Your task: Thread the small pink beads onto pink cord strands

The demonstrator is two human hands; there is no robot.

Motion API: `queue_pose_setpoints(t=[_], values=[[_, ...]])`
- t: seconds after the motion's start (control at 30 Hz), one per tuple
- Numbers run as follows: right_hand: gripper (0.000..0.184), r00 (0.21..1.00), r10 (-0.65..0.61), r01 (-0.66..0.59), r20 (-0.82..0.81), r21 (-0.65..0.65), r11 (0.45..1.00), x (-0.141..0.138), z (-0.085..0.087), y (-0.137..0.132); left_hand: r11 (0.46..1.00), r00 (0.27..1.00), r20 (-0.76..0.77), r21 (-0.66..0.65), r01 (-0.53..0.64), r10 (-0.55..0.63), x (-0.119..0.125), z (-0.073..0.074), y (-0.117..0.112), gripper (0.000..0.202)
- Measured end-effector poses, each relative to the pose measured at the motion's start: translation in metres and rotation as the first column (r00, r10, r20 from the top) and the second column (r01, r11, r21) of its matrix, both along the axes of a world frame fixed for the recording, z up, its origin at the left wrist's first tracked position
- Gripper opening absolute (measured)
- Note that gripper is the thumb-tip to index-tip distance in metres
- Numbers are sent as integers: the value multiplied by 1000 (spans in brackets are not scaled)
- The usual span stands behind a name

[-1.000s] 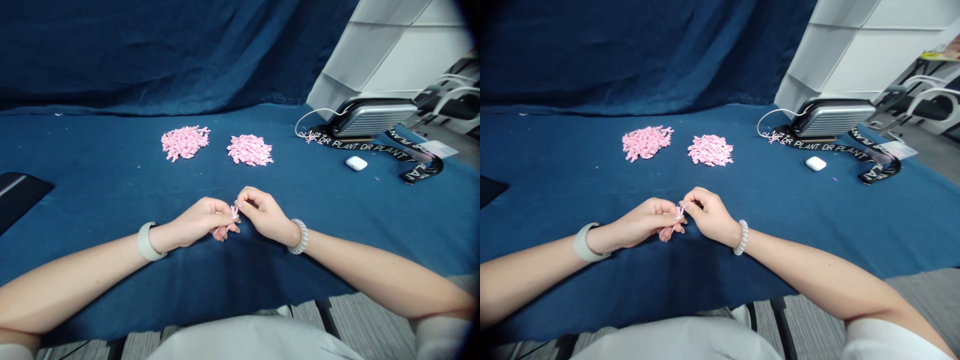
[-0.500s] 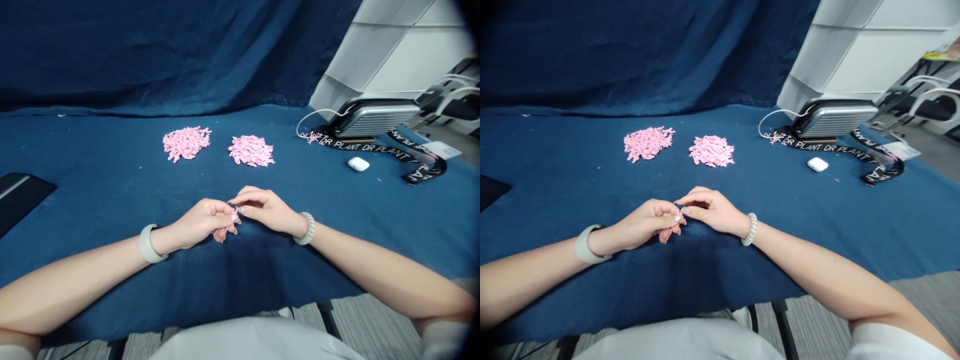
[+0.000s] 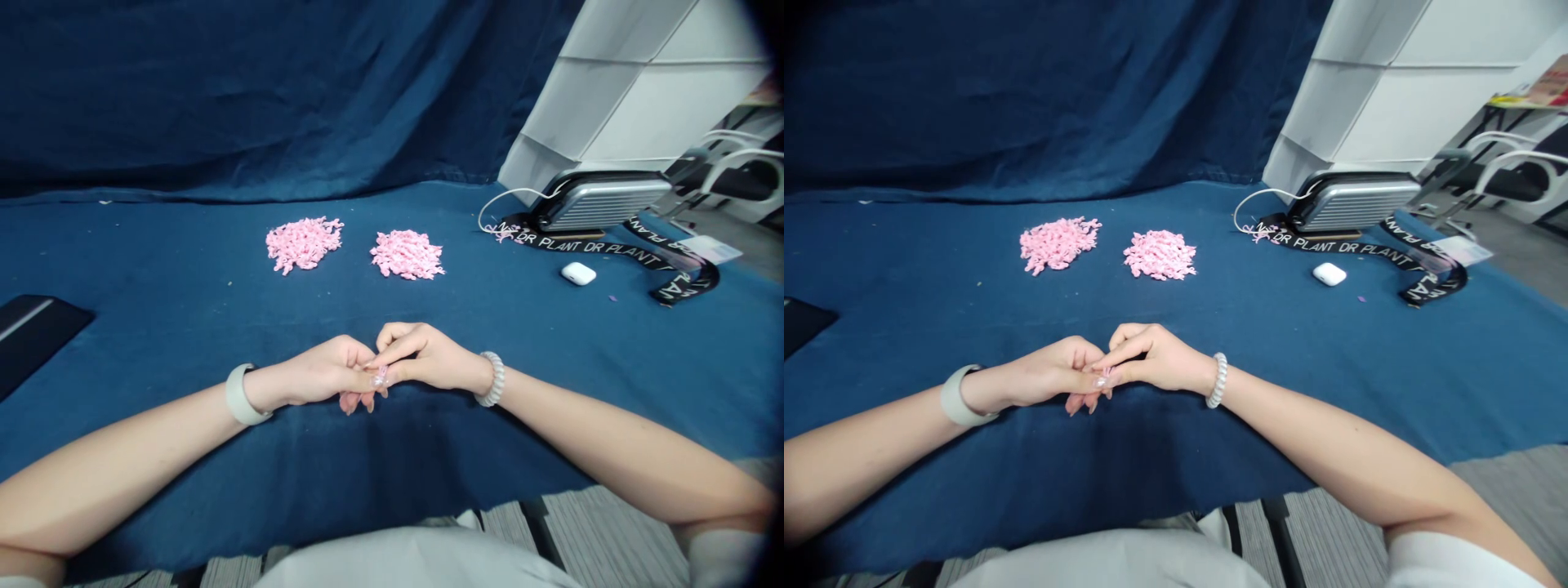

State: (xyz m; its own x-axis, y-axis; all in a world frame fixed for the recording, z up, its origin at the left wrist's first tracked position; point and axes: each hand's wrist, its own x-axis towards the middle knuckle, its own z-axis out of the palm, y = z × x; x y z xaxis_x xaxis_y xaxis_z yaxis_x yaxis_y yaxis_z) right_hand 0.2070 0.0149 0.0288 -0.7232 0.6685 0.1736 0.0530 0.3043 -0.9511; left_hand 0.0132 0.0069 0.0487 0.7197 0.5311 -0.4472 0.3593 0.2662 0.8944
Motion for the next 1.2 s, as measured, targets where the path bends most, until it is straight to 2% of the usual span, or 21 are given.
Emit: queue_pose_setpoints(t=[0.17,0.27,0.4,0.5,0.63,0.7,0.77,0.87,0.97,1.03,1.2], values=[[26,998,67,-67,3,20,998,-4,1,-1,991,992,-31,-49,122,-123,-3,1,7,34],[22,998,52,-52,-19,10,999,-5,-1,-2,987,989,-22,-64,146,-147,-5,0,8,32],[13,998,-19,20,-57,5,1000,-5,-2,-3,989,997,33,-124,75,-71,-6,-3,10,27],[14,992,-119,122,-46,67,990,-5,0,-4,983,996,79,-183,-21,36,-5,-5,11,23],[17,957,-290,285,-2,195,939,-6,2,-7,964,979,107,-223,-146,173,-3,-9,10,25],[20,939,-345,325,17,291,900,-6,2,-9,957,970,107,-221,-190,218,-1,-10,8,27],[22,924,-382,336,29,415,845,-6,2,-11,956,966,106,-205,-211,236,0,-11,6,29],[23,910,-412,312,33,601,736,-4,0,-13,959,965,109,-183,-218,240,2,-9,4,28],[22,901,-432,272,54,706,654,-3,-1,-13,958,962,95,-159,-238,255,4,-7,1,29],[24,891,-443,246,95,721,648,-2,-2,-12,956,960,77,-138,-259,271,6,-6,-1,30],[27,883,-431,185,187,703,686,-1,-3,-9,957,958,46,-88,-278,283,8,-7,-3,33]])
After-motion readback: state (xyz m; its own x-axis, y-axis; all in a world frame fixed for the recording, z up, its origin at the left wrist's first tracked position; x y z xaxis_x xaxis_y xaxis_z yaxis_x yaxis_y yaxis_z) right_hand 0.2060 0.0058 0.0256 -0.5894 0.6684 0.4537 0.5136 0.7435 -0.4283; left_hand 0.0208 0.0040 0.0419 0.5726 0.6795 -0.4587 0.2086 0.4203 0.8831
